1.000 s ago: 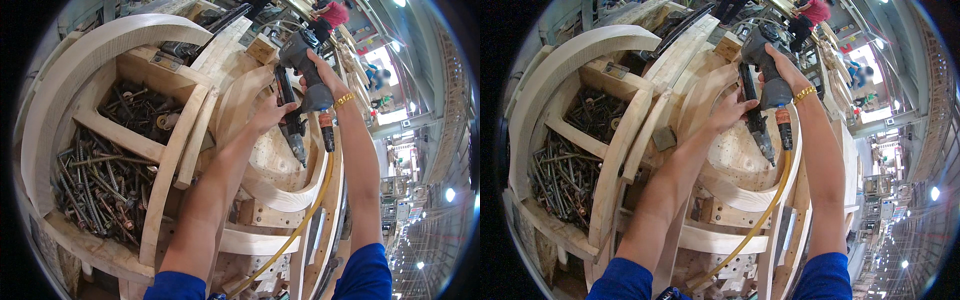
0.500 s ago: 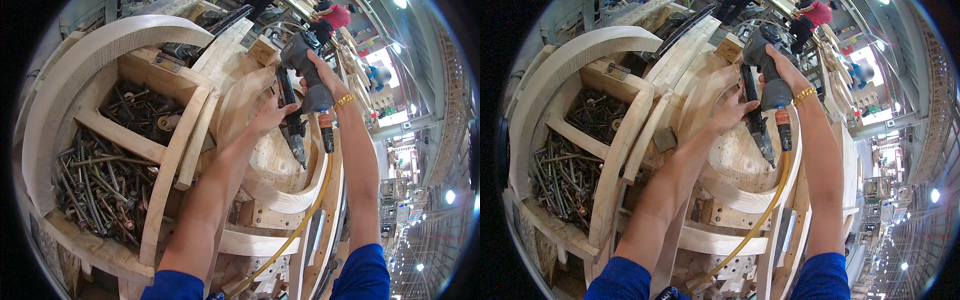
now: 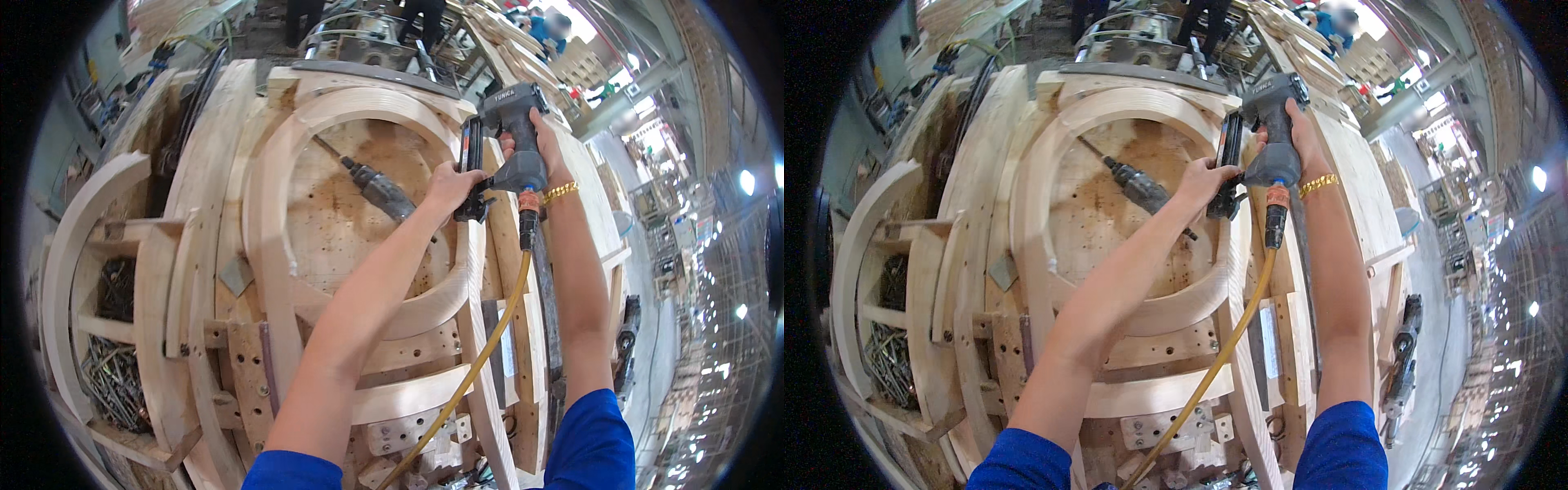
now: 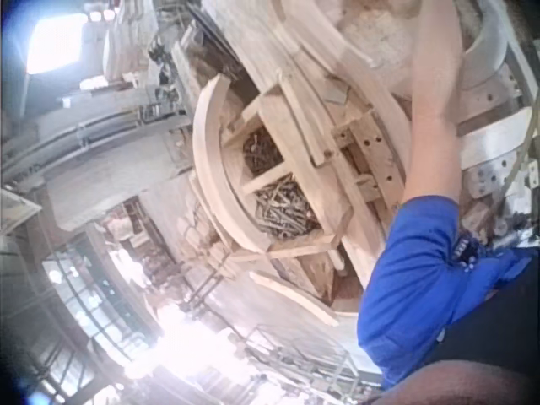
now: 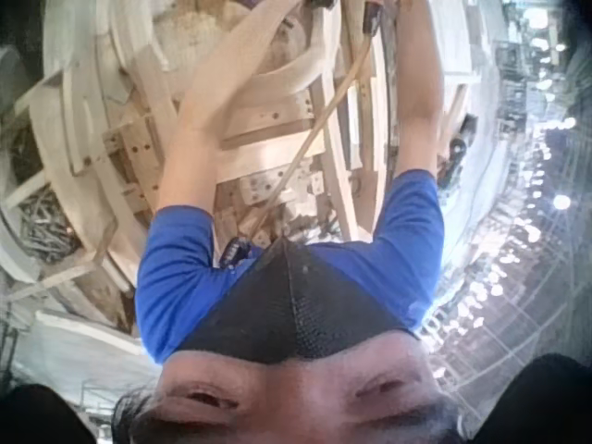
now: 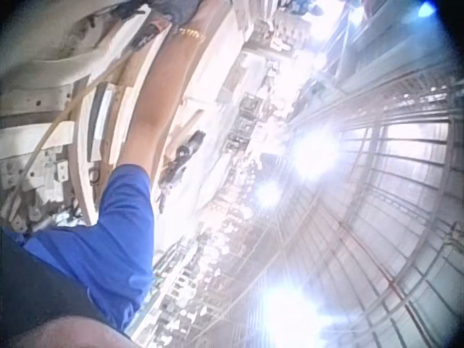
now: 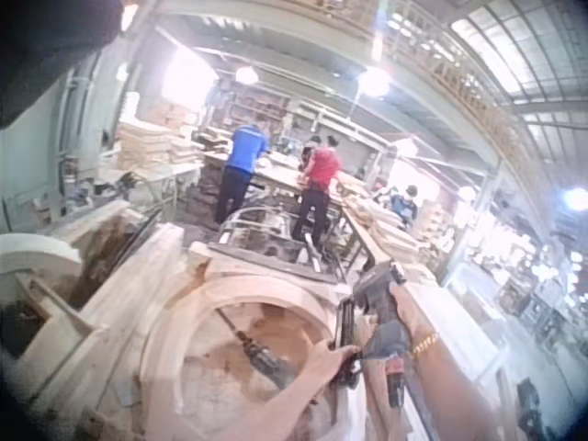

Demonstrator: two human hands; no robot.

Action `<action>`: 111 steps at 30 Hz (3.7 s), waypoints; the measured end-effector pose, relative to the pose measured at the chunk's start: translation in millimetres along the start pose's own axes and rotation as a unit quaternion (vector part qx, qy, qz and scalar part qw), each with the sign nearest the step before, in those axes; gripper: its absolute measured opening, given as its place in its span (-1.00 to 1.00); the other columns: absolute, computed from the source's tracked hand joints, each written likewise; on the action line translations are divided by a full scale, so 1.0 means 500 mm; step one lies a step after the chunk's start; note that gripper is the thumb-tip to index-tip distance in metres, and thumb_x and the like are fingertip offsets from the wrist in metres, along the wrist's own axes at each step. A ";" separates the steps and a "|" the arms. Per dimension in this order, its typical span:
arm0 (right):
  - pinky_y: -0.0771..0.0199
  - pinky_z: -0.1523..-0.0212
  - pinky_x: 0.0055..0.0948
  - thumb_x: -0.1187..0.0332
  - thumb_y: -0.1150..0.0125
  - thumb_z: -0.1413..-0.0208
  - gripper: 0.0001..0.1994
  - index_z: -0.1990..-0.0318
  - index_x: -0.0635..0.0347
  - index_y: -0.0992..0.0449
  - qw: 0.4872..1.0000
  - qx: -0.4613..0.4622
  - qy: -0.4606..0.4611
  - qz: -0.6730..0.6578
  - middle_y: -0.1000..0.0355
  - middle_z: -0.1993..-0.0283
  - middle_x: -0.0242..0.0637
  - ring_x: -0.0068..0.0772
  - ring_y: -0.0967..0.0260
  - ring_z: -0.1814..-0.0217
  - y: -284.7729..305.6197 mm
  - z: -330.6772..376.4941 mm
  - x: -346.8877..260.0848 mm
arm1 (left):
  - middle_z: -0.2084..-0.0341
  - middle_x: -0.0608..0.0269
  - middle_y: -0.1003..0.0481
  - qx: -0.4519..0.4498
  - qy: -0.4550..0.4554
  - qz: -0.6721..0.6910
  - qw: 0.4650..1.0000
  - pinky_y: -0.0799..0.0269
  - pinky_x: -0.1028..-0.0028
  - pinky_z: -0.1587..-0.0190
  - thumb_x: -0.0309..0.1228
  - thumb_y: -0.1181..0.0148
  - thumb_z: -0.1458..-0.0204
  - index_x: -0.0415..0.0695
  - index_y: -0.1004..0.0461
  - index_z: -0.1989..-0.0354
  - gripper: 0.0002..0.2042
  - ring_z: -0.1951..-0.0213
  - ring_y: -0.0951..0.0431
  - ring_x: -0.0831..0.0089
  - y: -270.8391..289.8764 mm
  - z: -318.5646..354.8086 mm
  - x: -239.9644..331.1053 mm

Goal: The person assembles wooden chair frames in a workshop. They apply glue to the ends of curved wooden pieces, fit them into a jig, and secure them using a hammer and a pneumatic nail gun. The person also uses a brush to apply adhesive to specific joints before assembly.

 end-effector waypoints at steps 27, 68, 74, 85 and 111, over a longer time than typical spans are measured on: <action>-0.47 0.60 -0.39 -0.12 0.04 -0.14 -0.44 0.28 0.38 -0.25 0.998 -0.015 -0.040 -0.036 -0.26 0.50 -0.21 -0.39 -0.31 0.58 0.140 -0.030 0.078 | 0.54 0.14 -0.51 0.097 0.017 -0.171 0.980 -0.39 0.49 0.45 -0.33 -0.24 0.14 -0.37 -0.45 0.39 -0.71 0.51 -0.50 0.51 -0.070 -0.011 -0.086; -0.30 0.44 -0.49 0.25 0.02 -0.14 -0.81 0.41 0.15 -0.41 0.870 -0.455 -0.019 -0.186 -0.32 0.52 -0.41 -0.50 -0.24 0.53 -0.581 0.858 0.376 | 0.34 0.18 -0.51 0.237 -0.017 -0.461 0.855 -0.38 0.45 0.23 -0.30 -0.08 -0.07 -0.27 -0.41 0.04 -0.65 0.32 -0.44 0.52 0.253 1.226 0.471; -0.39 0.36 -0.22 0.24 -0.20 0.15 -0.65 0.35 0.44 -0.50 0.933 -0.290 -0.196 -0.085 -0.47 0.40 -0.16 -0.20 -0.42 0.37 -0.887 0.968 0.686 | 0.20 0.14 -0.45 0.565 0.017 -0.365 0.740 -0.36 0.55 0.21 -0.25 -0.01 -0.13 -0.32 -0.30 -0.11 -0.55 0.27 -0.43 0.51 0.257 1.741 0.399; -0.32 0.47 -0.22 0.25 -0.08 -0.01 -0.72 0.39 0.39 -0.39 0.920 -0.335 -0.197 0.052 -0.35 0.52 -0.16 -0.34 -0.35 0.47 -0.751 0.965 0.785 | 0.31 0.07 -0.52 0.418 0.037 -0.529 0.738 -0.34 0.44 0.15 -0.33 -0.07 -0.06 -0.28 -0.49 0.17 -0.72 0.25 -0.48 0.32 0.042 1.739 0.461; -0.40 0.20 -0.14 0.36 -0.12 0.04 -0.23 -0.33 0.24 0.11 0.851 0.097 -0.097 0.507 -0.38 0.09 0.22 0.20 -0.40 0.19 0.227 1.243 0.584 | 0.10 -0.06 -0.47 0.032 0.098 -0.673 0.732 -0.35 0.18 -0.02 0.17 0.24 -0.10 -0.20 -0.53 0.14 -0.36 0.00 -0.44 0.08 0.005 0.416 -0.023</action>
Point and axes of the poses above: each hand's wrist, its own z-axis away from the middle knuckle, its own y-axis out of the back of the hand, x = y × z, the point moved 5 cm from there along -z, towards the middle knuckle
